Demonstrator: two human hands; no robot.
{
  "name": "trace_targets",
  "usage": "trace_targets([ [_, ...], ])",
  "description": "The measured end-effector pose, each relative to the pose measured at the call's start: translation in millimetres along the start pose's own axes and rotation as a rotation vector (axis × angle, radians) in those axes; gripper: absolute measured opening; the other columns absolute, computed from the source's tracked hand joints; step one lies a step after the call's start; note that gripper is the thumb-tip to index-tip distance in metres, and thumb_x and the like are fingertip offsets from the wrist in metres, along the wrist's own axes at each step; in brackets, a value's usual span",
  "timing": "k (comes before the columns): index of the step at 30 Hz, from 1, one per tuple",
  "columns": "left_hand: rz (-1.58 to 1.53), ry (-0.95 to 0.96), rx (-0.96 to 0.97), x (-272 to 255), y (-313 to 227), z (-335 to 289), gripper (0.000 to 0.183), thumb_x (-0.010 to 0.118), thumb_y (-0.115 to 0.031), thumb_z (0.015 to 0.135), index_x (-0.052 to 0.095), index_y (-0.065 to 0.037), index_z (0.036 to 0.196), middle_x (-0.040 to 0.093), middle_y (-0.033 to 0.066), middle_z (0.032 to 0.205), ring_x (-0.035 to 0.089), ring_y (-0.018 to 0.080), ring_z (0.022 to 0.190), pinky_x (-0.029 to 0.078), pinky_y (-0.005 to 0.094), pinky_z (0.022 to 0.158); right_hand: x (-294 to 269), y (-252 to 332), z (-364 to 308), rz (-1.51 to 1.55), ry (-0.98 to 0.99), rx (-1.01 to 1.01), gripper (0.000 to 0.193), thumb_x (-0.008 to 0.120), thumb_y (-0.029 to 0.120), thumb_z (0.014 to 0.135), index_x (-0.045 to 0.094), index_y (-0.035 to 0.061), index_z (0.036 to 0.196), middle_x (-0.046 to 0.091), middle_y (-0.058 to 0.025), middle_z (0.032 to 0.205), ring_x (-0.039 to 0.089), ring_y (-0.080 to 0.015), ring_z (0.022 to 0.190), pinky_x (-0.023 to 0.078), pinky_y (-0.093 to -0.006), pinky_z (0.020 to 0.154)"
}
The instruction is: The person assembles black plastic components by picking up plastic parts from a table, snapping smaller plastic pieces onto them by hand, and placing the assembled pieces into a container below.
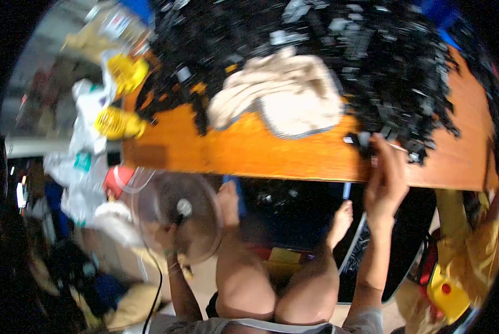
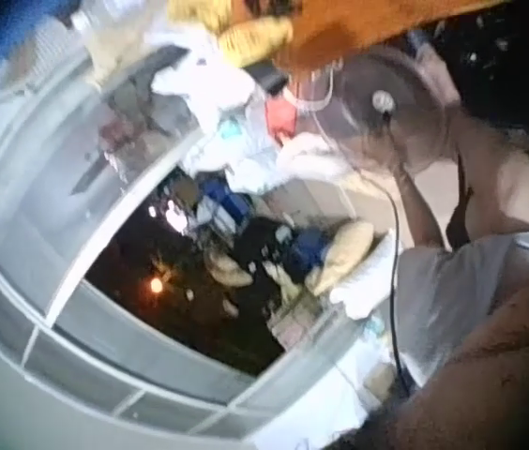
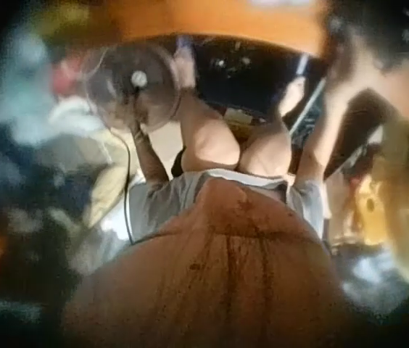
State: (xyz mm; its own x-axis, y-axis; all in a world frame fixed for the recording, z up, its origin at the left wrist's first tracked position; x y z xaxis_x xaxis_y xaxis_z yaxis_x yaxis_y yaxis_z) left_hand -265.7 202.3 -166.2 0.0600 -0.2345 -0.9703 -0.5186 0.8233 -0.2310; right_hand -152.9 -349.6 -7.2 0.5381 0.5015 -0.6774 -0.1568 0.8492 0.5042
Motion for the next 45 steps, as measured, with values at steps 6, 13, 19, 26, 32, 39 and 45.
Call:
trace_targets([
  [6, -1.438, 0.303, -0.032, -71, -124, -3, 0.022, 0.07, -0.009, 0.077, 0.069, 0.0, 0.097, 0.063, 0.0102, 0.095, 0.058, 0.0209, 0.083, 0.048, 0.0327, 0.071, -19, 8, 22, 0.102, 0.035, 0.03, 0.03, 0.056, -0.016, 0.08, 0.066, 0.0012, 0.103, 0.062, -0.0132, 0.093, 0.06, -0.0276, 0.083, 0.049, -0.0322, 0.073],
  [13, -0.872, 0.217, 0.981, -102, -353, -20, 0.024, 0.07, 0.001, 0.073, 0.067, 0.002, 0.096, 0.059, 0.0118, 0.097, 0.058, 0.026, 0.085, 0.047, 0.0317, 0.075, -22, 9, 35, -0.143, 0.249, -0.205, 0.035, 0.063, 0.003, 0.076, 0.067, 0.0094, 0.11, 0.06, -0.0094, 0.103, 0.056, -0.0274, 0.094, 0.043, -0.0365, 0.076],
  [19, -0.687, 0.241, 1.221, -88, -389, -18, 0.024, 0.073, -0.001, 0.073, 0.066, 0.0, 0.096, 0.057, 0.0107, 0.093, 0.052, 0.0291, 0.085, 0.045, 0.0384, 0.076, -18, 14, 45, -0.236, 0.391, -0.389, 0.043, 0.067, 0.001, 0.073, 0.065, 0.0127, 0.114, 0.052, -0.0108, 0.132, 0.05, -0.0316, 0.119, 0.041, -0.0416, 0.089],
  [26, -0.683, 0.245, 1.261, -86, -390, -16, 0.02, 0.071, -0.002, 0.077, 0.066, 0.0, 0.097, 0.057, 0.0102, 0.093, 0.052, 0.0277, 0.085, 0.044, 0.0377, 0.074, -11, 13, 38, -0.178, 0.084, -0.325, 0.029, 0.075, 0.01, 0.072, 0.062, 0.0051, 0.097, 0.061, -0.0088, 0.114, 0.057, -0.028, 0.103, 0.042, -0.0372, 0.081],
  [32, -0.679, 0.237, 1.261, -85, -389, -16, 0.02, 0.071, -0.003, 0.078, 0.066, 0.0, 0.097, 0.057, 0.0093, 0.092, 0.051, 0.0271, 0.084, 0.044, 0.0368, 0.073, 14, 41, 22, 0.381, 0.277, -0.123, 0.026, 0.074, 0.011, 0.078, 0.062, 0.0001, 0.098, 0.061, -0.0115, 0.087, 0.058, -0.0305, 0.08, 0.048, -0.0383, 0.071],
  [39, -0.665, 0.26, 1.26, -84, -391, -17, 0.018, 0.069, -0.002, 0.078, 0.067, 0.0, 0.096, 0.057, 0.0089, 0.092, 0.052, 0.0274, 0.085, 0.043, 0.0374, 0.072, 23, 39, 24, 0.374, 0.258, -0.113, 0.021, 0.074, 0.011, 0.076, 0.068, 0.0018, 0.094, 0.06, -0.0088, 0.091, 0.056, -0.0279, 0.084, 0.044, -0.0367, 0.074],
  [45, -0.665, 0.196, 1.296, -90, -387, -15, 0.019, 0.07, -0.004, 0.077, 0.068, 0.0, 0.096, 0.059, 0.0091, 0.091, 0.053, 0.0274, 0.084, 0.043, 0.0371, 0.073, 33, 57, 18, 0.299, 0.215, -0.18, 0.025, 0.076, 0.015, 0.074, 0.07, 0.0046, 0.096, 0.06, -0.0059, 0.093, 0.054, -0.0249, 0.085, 0.041, -0.0345, 0.074],
])
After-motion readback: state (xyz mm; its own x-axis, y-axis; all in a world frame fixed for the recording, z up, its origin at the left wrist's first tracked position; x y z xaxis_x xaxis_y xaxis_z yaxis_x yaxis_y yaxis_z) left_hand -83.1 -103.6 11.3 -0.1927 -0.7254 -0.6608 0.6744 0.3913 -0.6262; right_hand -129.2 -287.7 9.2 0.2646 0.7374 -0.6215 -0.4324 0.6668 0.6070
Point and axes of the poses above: each hand's wrist, its own z-axis towards the middle knuckle, its own x-axis out of the palm, y = z × x, the point moved 3 cm from there along z, towards the middle knuckle
